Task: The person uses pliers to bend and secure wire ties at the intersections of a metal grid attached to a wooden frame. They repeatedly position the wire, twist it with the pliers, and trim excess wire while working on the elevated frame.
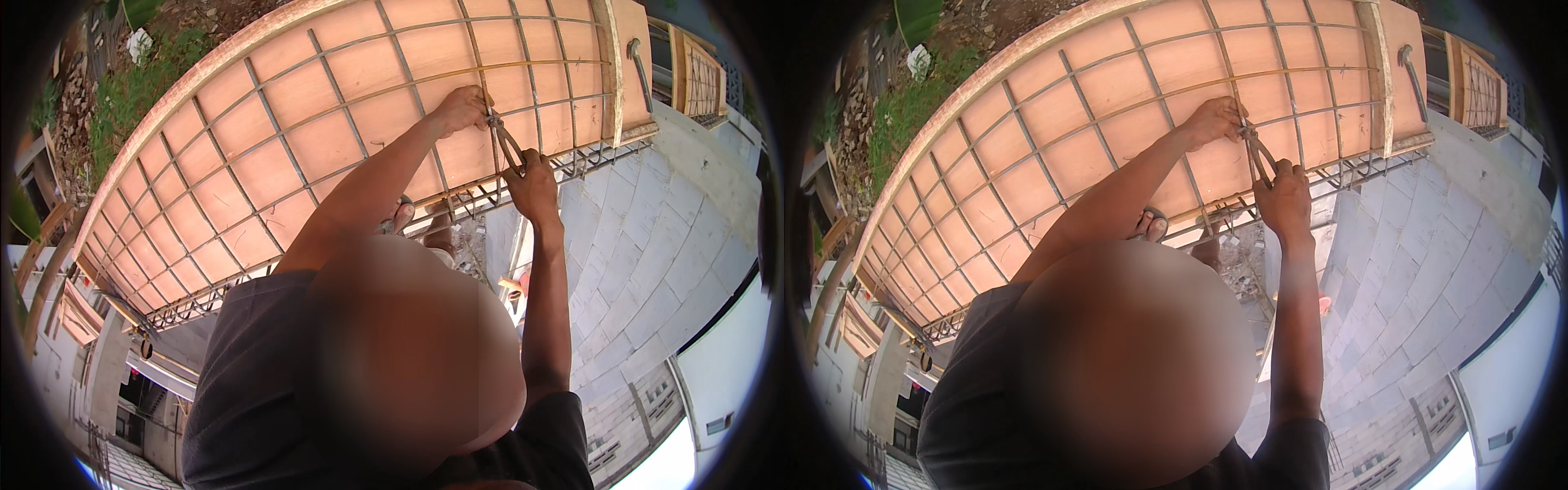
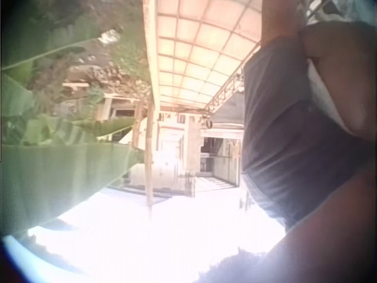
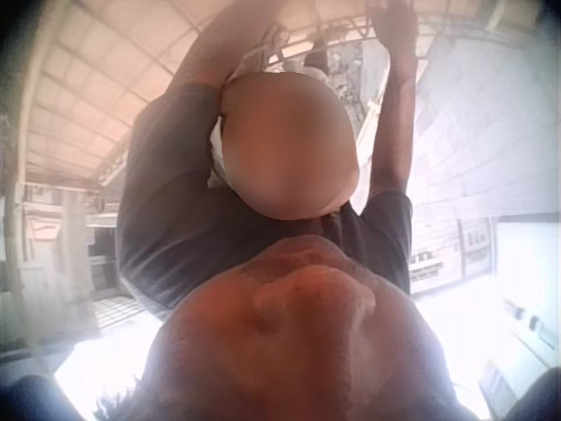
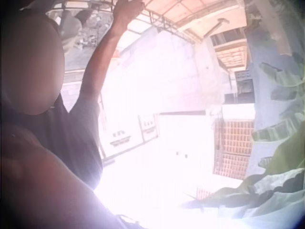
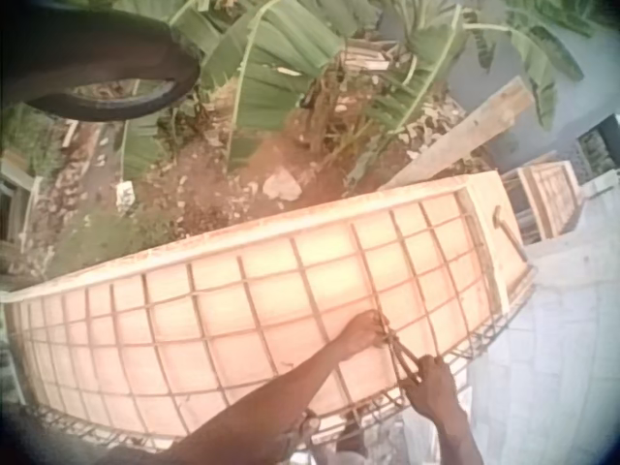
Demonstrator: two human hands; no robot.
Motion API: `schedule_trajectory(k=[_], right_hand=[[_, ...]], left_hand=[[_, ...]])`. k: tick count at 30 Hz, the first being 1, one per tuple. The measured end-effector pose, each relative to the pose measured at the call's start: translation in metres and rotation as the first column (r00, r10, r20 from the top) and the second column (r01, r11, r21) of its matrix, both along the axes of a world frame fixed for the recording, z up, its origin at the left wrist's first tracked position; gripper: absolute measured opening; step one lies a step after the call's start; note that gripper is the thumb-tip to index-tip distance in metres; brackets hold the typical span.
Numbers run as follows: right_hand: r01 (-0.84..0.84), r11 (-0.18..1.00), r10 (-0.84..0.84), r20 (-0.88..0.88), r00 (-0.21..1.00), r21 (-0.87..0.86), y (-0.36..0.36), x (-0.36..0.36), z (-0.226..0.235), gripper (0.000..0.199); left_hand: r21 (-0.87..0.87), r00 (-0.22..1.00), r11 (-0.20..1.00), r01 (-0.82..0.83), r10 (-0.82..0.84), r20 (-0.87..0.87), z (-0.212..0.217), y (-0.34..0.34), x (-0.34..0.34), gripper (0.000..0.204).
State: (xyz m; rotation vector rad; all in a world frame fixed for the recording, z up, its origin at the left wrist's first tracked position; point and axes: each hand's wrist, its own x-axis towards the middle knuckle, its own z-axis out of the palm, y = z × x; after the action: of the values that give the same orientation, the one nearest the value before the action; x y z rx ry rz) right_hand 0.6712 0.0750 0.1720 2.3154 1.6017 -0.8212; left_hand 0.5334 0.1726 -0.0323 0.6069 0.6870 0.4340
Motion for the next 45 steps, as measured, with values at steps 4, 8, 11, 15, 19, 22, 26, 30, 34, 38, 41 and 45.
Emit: schedule_trajectory(k=[4, 8, 11, 15, 19, 22, 26, 30, 34, 38, 41, 45], right_hand=[[0.435, 0.776, -0.589, -0.277, 0.759, -0.456, 0.024, -0.006, 0.02, 0.046], [0.388, 0.713, -0.647, -0.337, 0.684, -0.584, 0.027, 0.012, 0.021, 0.025], [0.304, 0.86, -0.405, -0.187, 0.895, -0.41, 0.038, -0.005, 0.035, 0.03], [-0.241, 0.955, 0.211, 0.175, 0.962, 0.174, 0.009, 0.005, 0.027, 0.036], [-0.041, 0.985, 0.05, 0.048, 0.998, -0.169, 0.008, 0.013, 0.016, 0.041], [0.491, 0.627, -0.763, -0.348, 0.545, -0.605, 0.006, 0.012, 0.011, 0.045], [0.484, 0.684, -0.715, -0.371, 0.592, -0.545, -0.004, 0.031, -0.003, 0.045], [0.326, 0.775, -0.543, -0.308, 0.781, -0.541, 0.019, 0.046, -0.01, 0.049], [0.437, 0.66, -0.701, -0.293, 0.65, -0.611, 0.029, 0.012, 0.004, 0.052], [0.664, 0.673, -0.726, -0.463, 0.509, -0.326, -0.026, -0.063, -0.03, 0.036], [0.645, 0.669, -0.732, -0.476, 0.487, -0.369, -0.02, -0.049, -0.022, 0.033], [0.339, 0.931, -0.36, -0.193, 0.913, -0.134, -0.005, -0.022, 0.01, 0.048]], left_hand=[[-0.006, 1.0, 1.0, 0.018, -0.018, 0.012, 0.002, 0.001, -0.003, 0.054], [-0.009, 0.997, 0.999, 0.034, -0.033, 0.07, -0.001, 0.001, -0.001, 0.054], [-0.028, 0.999, 0.999, 0.035, -0.034, 0.041, -0.003, -0.004, -0.007, 0.054], [0.013, 0.999, 0.999, 0.042, -0.042, 0.022, 0.004, 0.0, -0.007, 0.054], [0.006, 0.999, 0.999, 0.034, -0.035, 0.024, -0.001, 0.0, -0.004, 0.055], [-0.007, 0.999, 1.0, 0.021, -0.02, 0.039, 0.001, 0.003, -0.005, 0.055], [-0.014, 0.999, 0.999, 0.029, -0.029, 0.022, 0.002, -0.003, -0.005, 0.055], [0.002, 0.999, 0.999, 0.037, -0.037, -0.011, 0.005, 0.001, -0.003, 0.055], [0.011, 0.999, 1.0, 0.024, -0.025, 0.038, 0.001, -0.001, -0.006, 0.054], [-0.055, 0.997, 0.998, 0.003, 0.001, 0.076, 0.003, 0.001, -0.005, 0.051], [-0.102, 0.996, 0.995, -0.016, 0.025, 0.09, 0.006, 0.003, -0.007, 0.049], [-0.088, 0.998, 0.996, -0.006, 0.011, 0.058, 0.012, 0.005, -0.008, 0.045]])
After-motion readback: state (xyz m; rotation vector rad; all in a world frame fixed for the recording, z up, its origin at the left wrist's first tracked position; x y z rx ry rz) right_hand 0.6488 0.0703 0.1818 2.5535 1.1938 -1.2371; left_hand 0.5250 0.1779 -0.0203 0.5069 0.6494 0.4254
